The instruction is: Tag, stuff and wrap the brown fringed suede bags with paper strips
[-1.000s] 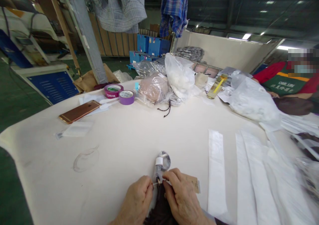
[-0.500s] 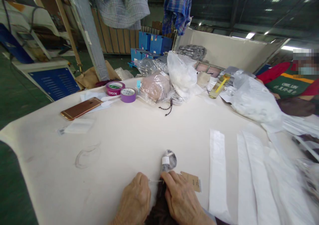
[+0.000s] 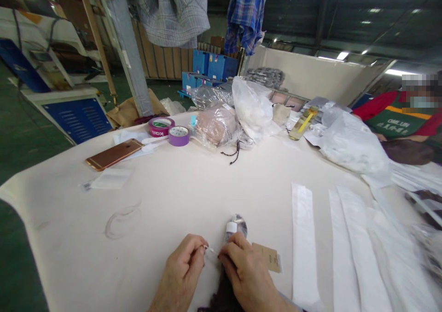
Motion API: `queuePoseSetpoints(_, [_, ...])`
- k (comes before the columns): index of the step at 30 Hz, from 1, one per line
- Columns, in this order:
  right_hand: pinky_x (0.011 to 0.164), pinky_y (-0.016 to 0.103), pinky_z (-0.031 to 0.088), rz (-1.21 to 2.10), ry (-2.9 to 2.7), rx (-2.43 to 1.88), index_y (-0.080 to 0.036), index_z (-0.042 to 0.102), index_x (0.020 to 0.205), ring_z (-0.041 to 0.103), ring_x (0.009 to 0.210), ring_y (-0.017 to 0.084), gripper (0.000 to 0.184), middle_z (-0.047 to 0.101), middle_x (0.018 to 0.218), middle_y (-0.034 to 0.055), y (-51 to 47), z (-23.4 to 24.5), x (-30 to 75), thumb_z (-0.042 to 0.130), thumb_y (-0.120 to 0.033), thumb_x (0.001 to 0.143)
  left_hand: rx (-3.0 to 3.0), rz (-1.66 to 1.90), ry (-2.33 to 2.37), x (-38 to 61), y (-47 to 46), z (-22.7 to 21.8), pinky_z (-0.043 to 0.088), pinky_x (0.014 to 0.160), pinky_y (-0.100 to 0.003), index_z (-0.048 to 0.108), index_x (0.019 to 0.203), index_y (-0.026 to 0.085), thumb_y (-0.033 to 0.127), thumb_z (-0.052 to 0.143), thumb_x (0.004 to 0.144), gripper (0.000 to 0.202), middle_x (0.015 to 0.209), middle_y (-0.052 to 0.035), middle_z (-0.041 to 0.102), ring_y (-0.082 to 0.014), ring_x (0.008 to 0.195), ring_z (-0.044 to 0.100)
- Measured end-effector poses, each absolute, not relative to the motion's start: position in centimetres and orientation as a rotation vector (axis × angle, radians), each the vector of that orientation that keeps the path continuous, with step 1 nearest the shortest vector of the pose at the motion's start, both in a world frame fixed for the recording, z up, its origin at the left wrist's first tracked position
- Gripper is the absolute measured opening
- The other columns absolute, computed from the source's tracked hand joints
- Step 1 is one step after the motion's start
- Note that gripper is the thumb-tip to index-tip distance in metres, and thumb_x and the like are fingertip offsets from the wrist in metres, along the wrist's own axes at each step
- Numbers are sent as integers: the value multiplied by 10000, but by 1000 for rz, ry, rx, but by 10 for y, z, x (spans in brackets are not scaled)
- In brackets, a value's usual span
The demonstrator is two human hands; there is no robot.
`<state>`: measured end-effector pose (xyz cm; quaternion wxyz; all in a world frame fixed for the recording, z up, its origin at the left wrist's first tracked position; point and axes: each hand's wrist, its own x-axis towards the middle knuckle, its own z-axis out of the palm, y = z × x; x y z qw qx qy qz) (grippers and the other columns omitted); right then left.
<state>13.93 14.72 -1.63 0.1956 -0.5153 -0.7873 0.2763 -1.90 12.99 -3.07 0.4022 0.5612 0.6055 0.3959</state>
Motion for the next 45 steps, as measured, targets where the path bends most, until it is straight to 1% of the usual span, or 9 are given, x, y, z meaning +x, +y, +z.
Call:
queuePoseSetpoints(7, [676, 235, 416, 934, -2086, -1456, -171, 562, 768, 551, 764, 136, 127, 547, 827, 23, 150, -11, 143, 494, -76, 817, 1127, 981, 1491, -16, 137, -32, 389, 481, -229, 577, 757, 172, 514, 447, 721, 368, 524, 12, 523, -131, 483, 470])
queuePoseSetpoints(10, [671, 245, 415, 880, -2167, -1443, -179, 578, 818, 549, 765, 146, 103, 544, 870, 32, 148, -13, 142, 518, -95, 809, 1108, 1010, 1505, -15, 139, -29, 399, 491, -232, 592, 756, 166, 504, 466, 708, 364, 525, 8, 534, -131, 489, 477])
queuePoseSetpoints(15, [642, 236, 398, 918, -2097, -1519, -173, 600, 718, 551, 729, 140, 149, 555, 806, 21, 152, -14, 138, 526, -75, 803, 1127, 1015, 1532, -20, 138, -26, 405, 494, -237, 589, 748, 162, 478, 456, 716, 344, 534, 1, 534, -134, 495, 478])
queuePoseSetpoints(20, [637, 219, 391, 1127, -1873, -1485, -165, 617, 653, 541, 706, 122, 166, 541, 728, -3, 158, -13, 141, 566, -75, 783, 1219, 1117, 1549, -21, 141, -22, 431, 558, -237, 503, 1093, 173, 399, 497, 695, 457, 800, -34, 584, -142, 640, 536])
queuePoseSetpoints(22, [635, 217, 389, 1147, -1842, -1448, -166, 615, 650, 530, 694, 118, 167, 531, 709, -11, 159, -14, 142, 567, -72, 779, 1299, 1020, 1411, -18, 145, -23, 426, 577, -241, 486, 1126, 165, 320, 489, 678, 474, 791, -33, 579, -140, 644, 531])
queuePoseSetpoints(27, [627, 215, 384, 1132, -1826, -1402, -166, 611, 646, 515, 685, 116, 180, 518, 708, -13, 157, -16, 142, 545, -82, 792, 1187, 820, 1229, -7, 154, -24, 373, 498, -231, 559, 893, 124, 306, 469, 620, 340, 679, -12, 563, -104, 509, 460])
queuePoseSetpoints(31, [618, 214, 376, 1128, -1830, -1430, -163, 617, 659, 510, 679, 115, 175, 517, 708, -10, 156, -16, 142, 541, -67, 784, 1157, 752, 1289, -5, 156, -22, 285, 424, -212, 517, 663, 149, 361, 473, 600, 226, 466, 59, 404, -85, 422, 370])
queuePoseSetpoints(38, [610, 219, 364, 1108, -1870, -1436, -149, 606, 660, 503, 672, 119, 166, 509, 705, 1, 156, -18, 142, 539, -70, 790, 1228, 715, 1326, -6, 156, -31, 233, 416, -207, 510, 667, 158, 324, 444, 573, 202, 453, 75, 351, -84, 429, 316])
queuePoseSetpoints(45, [616, 223, 368, 1078, -1855, -1411, -146, 600, 672, 501, 674, 123, 161, 502, 708, 6, 155, -22, 142, 531, -77, 800, 1188, 690, 1303, -6, 155, -26, 260, 406, -204, 504, 679, 155, 337, 461, 575, 214, 481, 67, 382, -81, 433, 333])
